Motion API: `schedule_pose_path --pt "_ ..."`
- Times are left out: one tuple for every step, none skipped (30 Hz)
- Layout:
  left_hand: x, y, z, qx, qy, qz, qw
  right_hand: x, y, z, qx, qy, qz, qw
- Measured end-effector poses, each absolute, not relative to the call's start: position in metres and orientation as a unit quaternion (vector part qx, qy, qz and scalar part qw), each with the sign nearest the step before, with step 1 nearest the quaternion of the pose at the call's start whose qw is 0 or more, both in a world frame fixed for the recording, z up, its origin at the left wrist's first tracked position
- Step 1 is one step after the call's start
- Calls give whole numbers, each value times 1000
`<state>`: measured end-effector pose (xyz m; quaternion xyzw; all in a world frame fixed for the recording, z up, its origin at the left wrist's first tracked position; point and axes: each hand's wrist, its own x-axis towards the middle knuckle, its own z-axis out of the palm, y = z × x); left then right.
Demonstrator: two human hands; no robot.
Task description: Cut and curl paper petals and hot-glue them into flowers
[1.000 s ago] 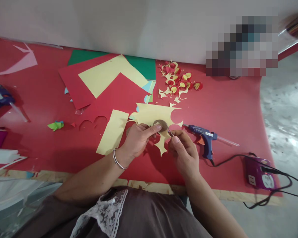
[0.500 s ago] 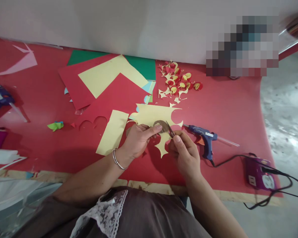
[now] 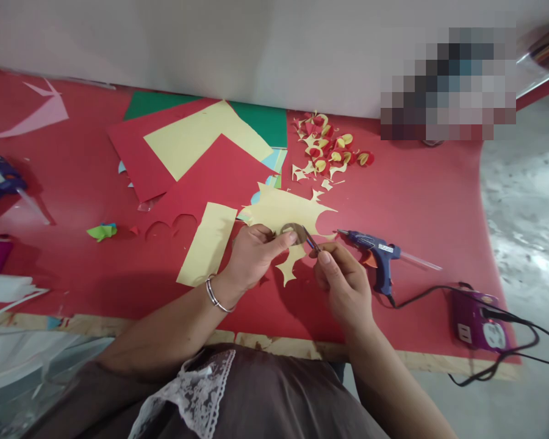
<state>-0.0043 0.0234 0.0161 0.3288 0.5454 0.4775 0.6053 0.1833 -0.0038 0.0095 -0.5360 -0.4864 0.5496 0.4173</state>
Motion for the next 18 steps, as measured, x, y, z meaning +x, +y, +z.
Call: schedule_pose_path --pt "-5 23 18 333 537 477 610 185 -4 9 -538 -491 546 414" --pt "-5 23 19 338 528 479 615 186 -4 9 -540 -495 543 411" --pt "-5 23 19 341 519 484 617 186 -5 8 -540 -497 542 409" --pt "-5 23 20 342 512 489 618 187 -5 8 -540 -498 543 408" --pt "-6 24 20 343 508 491 619 187 -5 8 -540 -498 543 407" --pt "-6 24 20 346 504 491 621 188 -6 8 -541 -498 543 406" --pt "-6 24 21 348 502 490 622 188 -6 8 -543 -499 542 404" --pt "-6 24 21 350 501 486 624 188 -6 7 -545 -502 539 401" --pt "-7 24 21 353 501 483 626 188 -6 7 -548 -506 534 398" --pt "-7 25 22 356 501 478 627 189 -6 6 -551 -512 528 395" --pt "-8 25 21 358 501 475 628 189 -6 6 -554 -519 520 392" --pt "-9 25 21 360 502 472 629 190 -6 5 -557 -526 511 390" --pt "-9 25 19 362 503 469 630 191 -6 5 -560 -532 502 390" --pt "-10 25 18 365 504 466 629 191 -6 4 -561 -537 494 391" --pt "-10 25 15 368 506 463 628 192 -5 4 -561 -542 488 392" --pt "-10 25 13 372 507 462 626 192 -5 4 -560 -546 484 391" --pt "-10 25 11 376 507 464 621 193 -6 5 -559 -551 482 390" --pt "-10 25 10 383 507 467 615 193 -6 6 -557 -554 482 387"
